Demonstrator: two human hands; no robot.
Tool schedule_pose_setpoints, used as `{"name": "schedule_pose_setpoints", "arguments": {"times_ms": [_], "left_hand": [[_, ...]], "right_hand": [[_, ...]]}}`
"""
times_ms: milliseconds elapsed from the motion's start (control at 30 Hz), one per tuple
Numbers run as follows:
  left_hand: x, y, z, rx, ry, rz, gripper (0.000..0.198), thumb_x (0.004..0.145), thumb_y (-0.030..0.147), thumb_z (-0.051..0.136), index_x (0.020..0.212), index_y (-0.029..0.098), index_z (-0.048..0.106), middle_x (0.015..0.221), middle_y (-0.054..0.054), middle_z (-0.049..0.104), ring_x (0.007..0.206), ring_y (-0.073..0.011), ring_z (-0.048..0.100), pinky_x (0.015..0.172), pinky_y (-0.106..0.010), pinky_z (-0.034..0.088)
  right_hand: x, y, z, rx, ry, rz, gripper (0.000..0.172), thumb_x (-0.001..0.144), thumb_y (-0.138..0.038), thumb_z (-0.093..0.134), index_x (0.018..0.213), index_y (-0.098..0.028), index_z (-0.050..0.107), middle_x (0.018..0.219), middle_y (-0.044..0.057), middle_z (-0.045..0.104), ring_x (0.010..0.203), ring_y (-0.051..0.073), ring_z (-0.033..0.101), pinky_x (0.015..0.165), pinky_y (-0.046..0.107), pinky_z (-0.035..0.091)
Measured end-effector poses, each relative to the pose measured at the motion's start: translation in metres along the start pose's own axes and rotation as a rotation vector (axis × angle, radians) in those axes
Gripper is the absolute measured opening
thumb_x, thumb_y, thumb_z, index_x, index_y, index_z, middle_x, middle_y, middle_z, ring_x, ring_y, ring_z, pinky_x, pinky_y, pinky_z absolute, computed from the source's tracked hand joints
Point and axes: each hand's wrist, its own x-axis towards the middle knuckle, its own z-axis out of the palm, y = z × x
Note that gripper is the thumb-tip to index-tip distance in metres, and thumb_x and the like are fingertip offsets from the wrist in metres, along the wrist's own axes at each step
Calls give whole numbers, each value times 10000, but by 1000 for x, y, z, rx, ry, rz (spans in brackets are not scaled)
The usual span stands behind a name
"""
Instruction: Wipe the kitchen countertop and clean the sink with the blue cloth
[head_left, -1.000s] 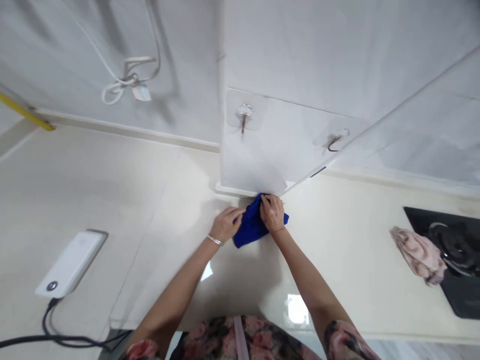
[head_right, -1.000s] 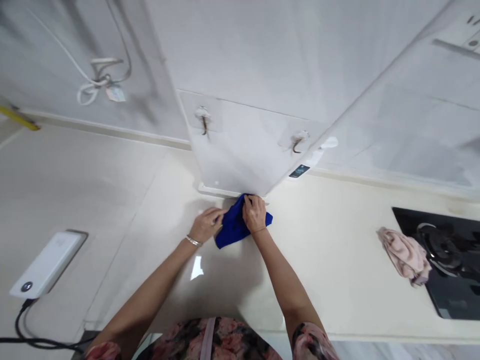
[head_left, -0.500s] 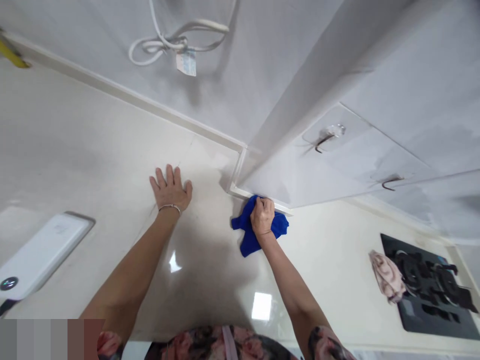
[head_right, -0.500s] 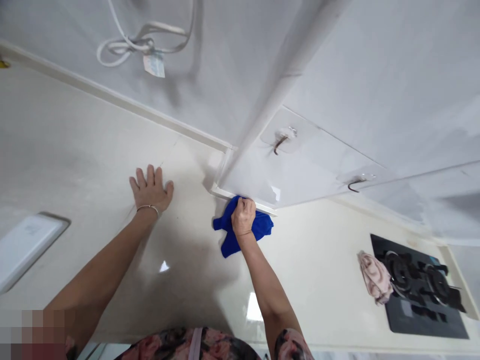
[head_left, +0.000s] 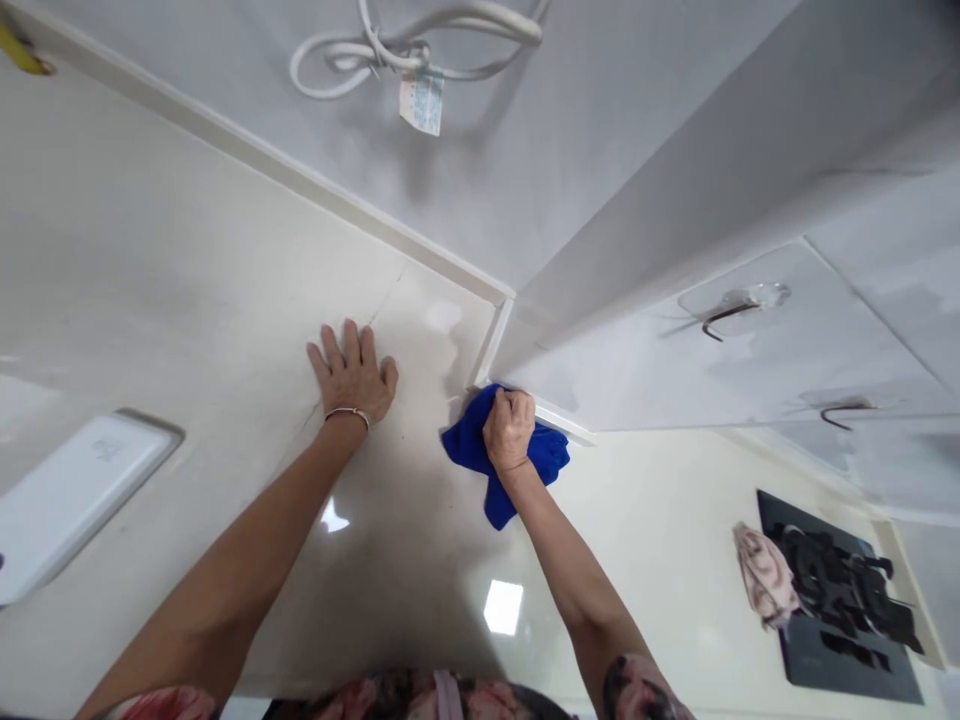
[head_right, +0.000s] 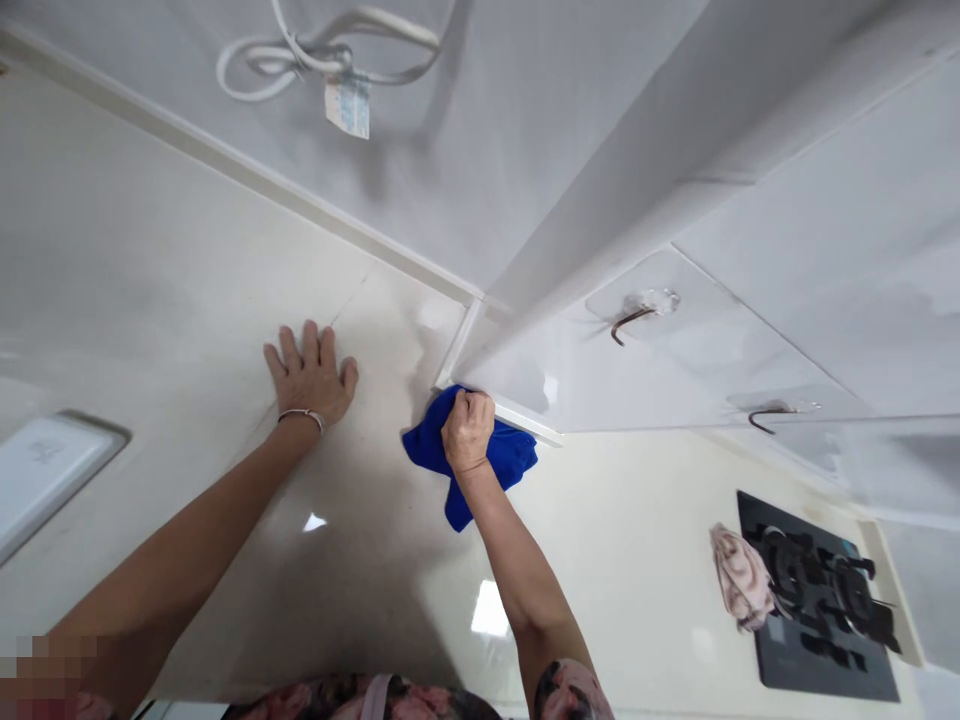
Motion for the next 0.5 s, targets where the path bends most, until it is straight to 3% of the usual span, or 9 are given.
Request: {"name": "schedule_pose_setpoints", "arguments": {"times_ms": [133,233,400,500], "left_hand": [[-1,-1,0,-46,51,32,754,1002,456,301,1646,66,277,1755,-161,142,1611,-406,-100,1272,-681,-73],[-1,-2,-1,-87,80,57,758,995,462,335,1629,46,314,1745,-177,178,1613,-415,-68,1281,-661,-70],[0,-3,-1,-115,69,33,742,984,449,372,1643,113,306,1747,-152,189,1617,-408,-42,1275,-682,-58],[0,-3,-2,-136,66,37,756,965,429,429,1645,124,301,1745,-158,194,1617,-413,-39,1274,-686,-71]], "right_hand": [[15,-17,10,71,-78,-4,368,1030,-128,385,1167,-178,722,945,132,600,928,245,554,871,431,485],[23,-23,5,151,-160,11,362,1041,-166,393,1171,-186,731,984,150,640,971,259,584,904,462,500],[-8,-19,-42,371,-305,-135,305,1040,-201,437,1134,-212,727,1020,110,704,1040,235,649,925,425,544],[-34,-17,-78,515,-453,-142,266,1011,-222,480,1066,-199,739,963,99,715,961,224,677,866,399,571]]}}
